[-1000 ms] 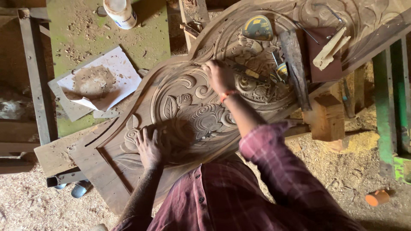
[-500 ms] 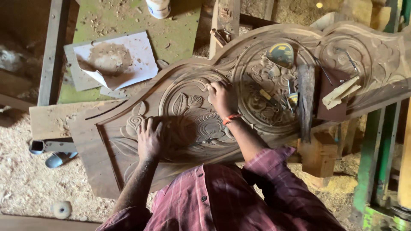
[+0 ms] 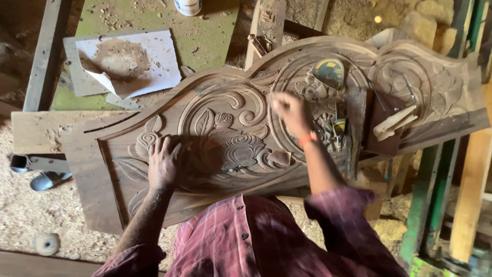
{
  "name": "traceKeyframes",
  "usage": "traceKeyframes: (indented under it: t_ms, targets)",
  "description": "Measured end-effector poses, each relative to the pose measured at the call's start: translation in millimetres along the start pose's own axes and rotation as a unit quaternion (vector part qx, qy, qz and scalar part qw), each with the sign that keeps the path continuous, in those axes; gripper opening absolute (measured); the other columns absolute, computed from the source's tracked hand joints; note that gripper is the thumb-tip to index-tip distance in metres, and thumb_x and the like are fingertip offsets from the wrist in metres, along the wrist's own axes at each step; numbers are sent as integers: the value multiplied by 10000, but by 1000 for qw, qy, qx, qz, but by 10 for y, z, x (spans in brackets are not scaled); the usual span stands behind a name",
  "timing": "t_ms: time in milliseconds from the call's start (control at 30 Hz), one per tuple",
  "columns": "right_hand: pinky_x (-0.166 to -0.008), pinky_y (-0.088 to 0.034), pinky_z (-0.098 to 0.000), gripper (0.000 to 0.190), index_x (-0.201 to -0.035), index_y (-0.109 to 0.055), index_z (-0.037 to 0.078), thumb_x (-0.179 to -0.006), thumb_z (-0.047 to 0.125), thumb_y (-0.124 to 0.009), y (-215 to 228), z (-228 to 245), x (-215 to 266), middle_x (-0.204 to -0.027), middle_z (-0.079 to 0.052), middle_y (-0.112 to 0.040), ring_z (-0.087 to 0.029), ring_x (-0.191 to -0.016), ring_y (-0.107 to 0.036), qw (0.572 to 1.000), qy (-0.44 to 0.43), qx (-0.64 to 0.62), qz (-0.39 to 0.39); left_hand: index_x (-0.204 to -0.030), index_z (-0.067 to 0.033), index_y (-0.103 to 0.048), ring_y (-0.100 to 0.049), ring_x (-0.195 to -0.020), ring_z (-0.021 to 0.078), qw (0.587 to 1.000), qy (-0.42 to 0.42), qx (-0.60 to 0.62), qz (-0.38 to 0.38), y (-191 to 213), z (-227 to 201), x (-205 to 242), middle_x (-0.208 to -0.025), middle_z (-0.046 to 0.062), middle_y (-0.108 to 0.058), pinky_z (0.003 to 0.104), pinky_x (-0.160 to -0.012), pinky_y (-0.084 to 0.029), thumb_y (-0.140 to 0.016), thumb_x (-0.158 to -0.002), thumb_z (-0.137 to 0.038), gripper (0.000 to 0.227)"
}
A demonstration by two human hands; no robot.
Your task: The person carves a floral design into a wooden panel using a chisel and mallet, then smooths the surface with sandpaper. The hands are visible throughout, working on the ornate relief pattern.
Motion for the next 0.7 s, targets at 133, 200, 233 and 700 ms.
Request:
traceKeyframes:
  t_ms: [133,200,233,700]
  targets:
    - [-755,-596,-311,260,-1171,-755,62,-967,223,-740,18,-155,688,-1069,-89,-803,-184,-920,-770,1000,-13,-1,4,-1139,-132,-730,-551,-1168,323,996,-32,68,-50,351,-154,-28,-1199,91,-637,488,-1009,-425,-661,-929,-278,266]
    - [-824,-601,-318,265,-1232,-729,60,-1007,197,-706,49,-156,912,-1170,-96,-774,-182,-1012,-758,997,75,27,-5,-1070,-133,-740,-559,-1133,317,996,-35,68,-38,427,-215,-63,-1164,83,-646,478,-968,-425,-707,-860,-312,278]
    - [-896,-574,-343,275,-1258,-715,40,-1024,183,-693,203,-223,991,-1228,-124,-746,-219,-1098,-722,993,97,26,-59,-1076,-136,-739,-570,-1149,295,995,-62,66,-42,472,-294,-38,-1174,69,-650,470,-978,-434,-715,-845,-314,292]
    - [-1032,-463,-517,826,-1449,-523,-53,-843,444,-785,1726,-2181,1182,-1347,-334,-616,-507,-1220,-595,961,-53,237,-130,-1247,-57,-666,-584,-1038,212,991,26,-104,82,-241,-1229,689,-1128,87,-639,362,-870,-518,-597,-926,-72,329]
Point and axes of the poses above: each hand's wrist, its own x-axis away from the middle knuckle, its own y-axis out of the back of the hand, z = x × y, the point moved 8 cm from there along -x, towards the middle knuckle
